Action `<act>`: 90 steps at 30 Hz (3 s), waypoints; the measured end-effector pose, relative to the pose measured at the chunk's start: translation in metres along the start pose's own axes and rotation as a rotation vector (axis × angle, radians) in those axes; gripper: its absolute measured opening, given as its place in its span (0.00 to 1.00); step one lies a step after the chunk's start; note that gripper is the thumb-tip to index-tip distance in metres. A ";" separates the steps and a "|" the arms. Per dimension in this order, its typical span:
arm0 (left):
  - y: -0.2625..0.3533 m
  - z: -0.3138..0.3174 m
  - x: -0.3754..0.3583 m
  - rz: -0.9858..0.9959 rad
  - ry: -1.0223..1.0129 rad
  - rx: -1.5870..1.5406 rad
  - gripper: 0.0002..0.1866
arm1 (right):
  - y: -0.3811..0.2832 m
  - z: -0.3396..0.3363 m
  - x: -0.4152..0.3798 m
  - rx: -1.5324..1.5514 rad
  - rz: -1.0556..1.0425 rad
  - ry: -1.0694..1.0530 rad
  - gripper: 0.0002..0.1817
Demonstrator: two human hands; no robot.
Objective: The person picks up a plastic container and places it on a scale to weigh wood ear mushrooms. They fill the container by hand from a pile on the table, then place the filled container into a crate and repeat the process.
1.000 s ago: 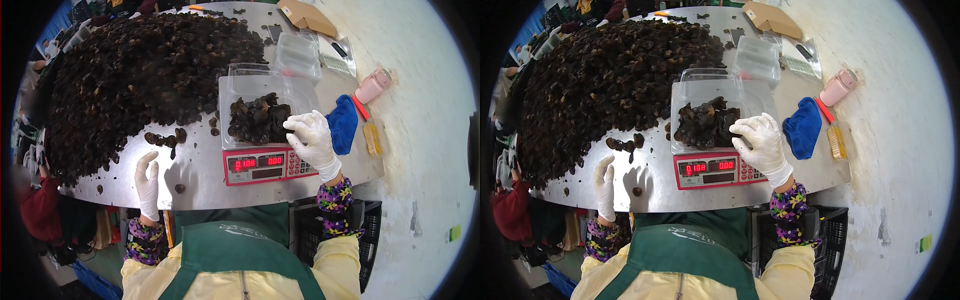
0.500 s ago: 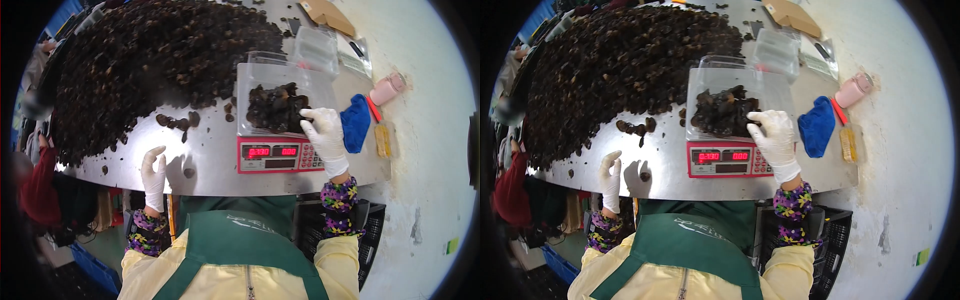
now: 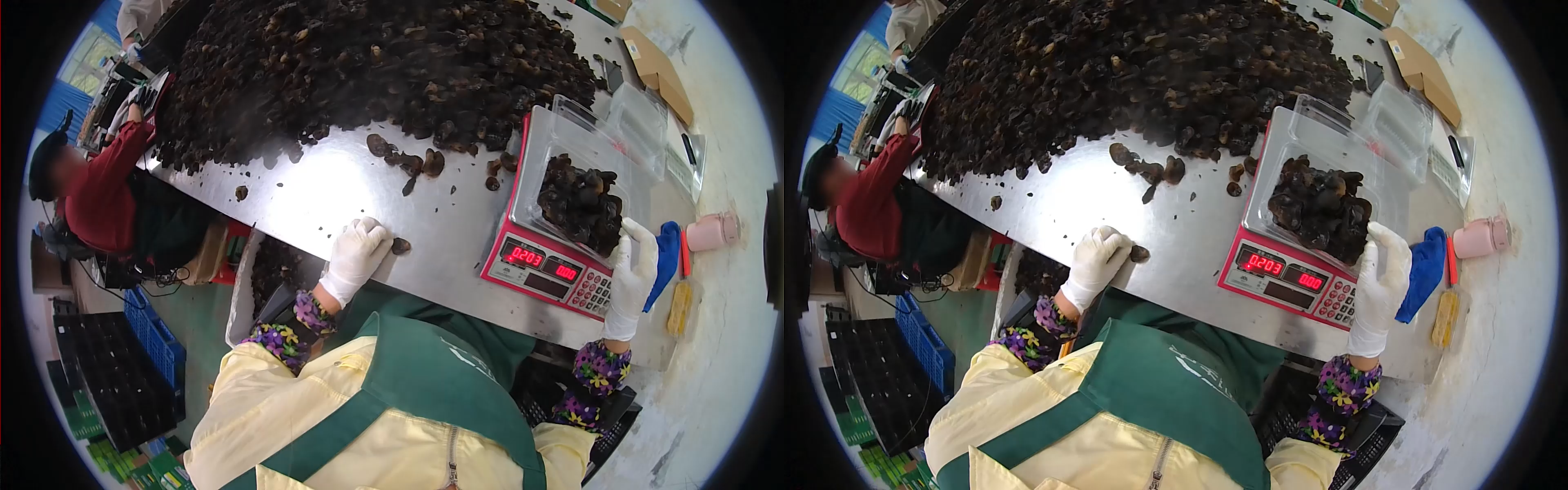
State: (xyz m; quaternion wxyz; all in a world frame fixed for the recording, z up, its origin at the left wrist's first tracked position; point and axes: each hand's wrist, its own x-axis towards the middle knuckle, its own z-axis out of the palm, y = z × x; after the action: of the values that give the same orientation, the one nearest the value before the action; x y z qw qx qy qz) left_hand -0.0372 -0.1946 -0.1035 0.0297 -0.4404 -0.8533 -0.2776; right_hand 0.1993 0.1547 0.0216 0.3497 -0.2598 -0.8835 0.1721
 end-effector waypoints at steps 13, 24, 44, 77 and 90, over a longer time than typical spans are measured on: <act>-0.064 0.018 0.120 -0.087 0.044 -0.054 0.17 | -0.004 -0.010 -0.034 0.034 0.203 0.143 0.08; -0.023 -0.023 0.115 -0.660 0.082 -1.759 0.13 | 0.011 -0.017 -0.060 0.023 0.253 0.164 0.09; 0.024 0.010 0.173 -0.192 -0.112 -0.401 0.06 | 0.022 -0.033 -0.072 0.049 0.174 0.258 0.07; 0.055 0.022 0.123 -0.789 -0.339 -2.014 0.07 | -0.011 -0.008 0.012 0.073 -0.226 -0.067 0.12; 0.171 -0.024 0.109 -0.533 -0.691 -1.729 0.23 | -0.054 -0.013 0.009 0.243 -0.085 0.083 0.05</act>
State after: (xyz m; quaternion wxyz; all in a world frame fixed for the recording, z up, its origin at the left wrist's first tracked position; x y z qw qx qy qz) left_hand 0.0231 -0.0481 0.0259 -0.6209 -0.1595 -0.3880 -0.6623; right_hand 0.1847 0.1179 0.0614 0.4218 -0.1847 -0.8512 0.2519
